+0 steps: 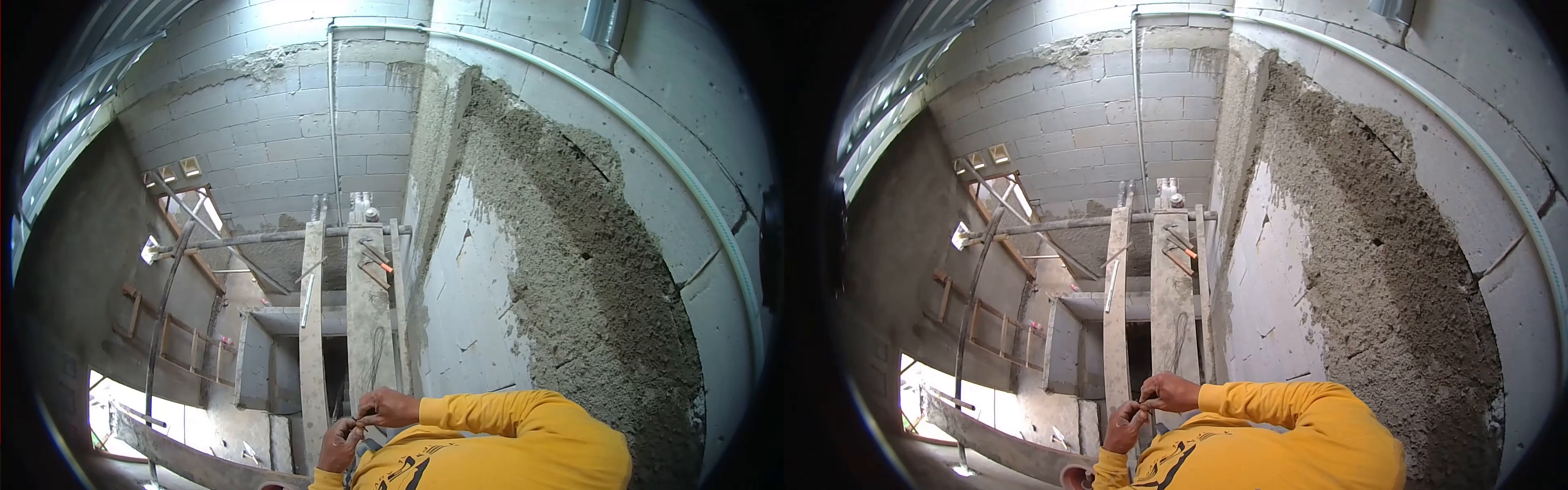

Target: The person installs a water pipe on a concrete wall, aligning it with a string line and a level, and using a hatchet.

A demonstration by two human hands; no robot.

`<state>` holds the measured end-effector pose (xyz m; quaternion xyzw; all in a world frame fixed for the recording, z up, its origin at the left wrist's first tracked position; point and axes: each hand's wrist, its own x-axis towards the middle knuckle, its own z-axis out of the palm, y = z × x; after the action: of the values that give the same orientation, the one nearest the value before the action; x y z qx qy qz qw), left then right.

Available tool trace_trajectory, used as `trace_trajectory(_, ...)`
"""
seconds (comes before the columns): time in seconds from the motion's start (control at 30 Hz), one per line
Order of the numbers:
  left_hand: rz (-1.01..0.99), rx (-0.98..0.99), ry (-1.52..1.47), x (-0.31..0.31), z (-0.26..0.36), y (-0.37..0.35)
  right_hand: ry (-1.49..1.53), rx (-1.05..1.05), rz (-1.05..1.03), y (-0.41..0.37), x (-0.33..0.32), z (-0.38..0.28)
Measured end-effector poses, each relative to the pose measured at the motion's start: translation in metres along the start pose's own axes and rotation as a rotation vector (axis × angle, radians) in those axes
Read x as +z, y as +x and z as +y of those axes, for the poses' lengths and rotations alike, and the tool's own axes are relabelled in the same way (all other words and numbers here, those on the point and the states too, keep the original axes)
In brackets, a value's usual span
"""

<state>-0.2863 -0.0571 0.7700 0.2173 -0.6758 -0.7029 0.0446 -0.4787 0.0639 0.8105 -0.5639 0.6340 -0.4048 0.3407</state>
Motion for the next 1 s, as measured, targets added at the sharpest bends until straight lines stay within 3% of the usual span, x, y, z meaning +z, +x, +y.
trace_trajectory(0.1,0.038,-0.004,0.1,0.002,-0.009,0.001,-0.011,0.03,-0.009,-0.001,-0.001,0.001)
trace_trajectory(0.2,0.143,0.21,0.337,0.005,-0.005,0.005,-0.082,0.068,-0.024,0.002,-0.002,0.004)
trace_trajectory(0.33,0.262,0.257,0.368,0.012,0.0,0.006,-0.298,0.041,-0.019,0.01,0.0,0.017)
trace_trajectory(0.5,0.314,0.093,0.363,0.011,0.011,0.007,-0.316,0.114,-0.092,0.028,-0.002,0.003)
trace_trajectory(0.6,0.341,0.08,0.357,0.013,0.006,0.006,-0.233,0.337,-0.188,0.035,-0.002,0.001)
trace_trajectory(0.7,0.328,0.161,0.383,0.014,-0.012,0.008,0.147,0.653,-0.278,0.037,-0.004,-0.012)
trace_trajectory(0.8,0.264,0.072,0.353,0.004,0.001,0.002,0.18,0.655,-0.291,0.039,-0.008,-0.014)
trace_trajectory(0.9,0.033,-0.032,0.173,-0.021,0.007,0.001,-0.099,0.206,-0.479,0.043,-0.025,-0.015)
trace_trajectory(1.0,-0.14,-0.085,-0.022,-0.028,0.004,0.002,-0.373,-0.13,-0.456,0.043,-0.026,-0.023)
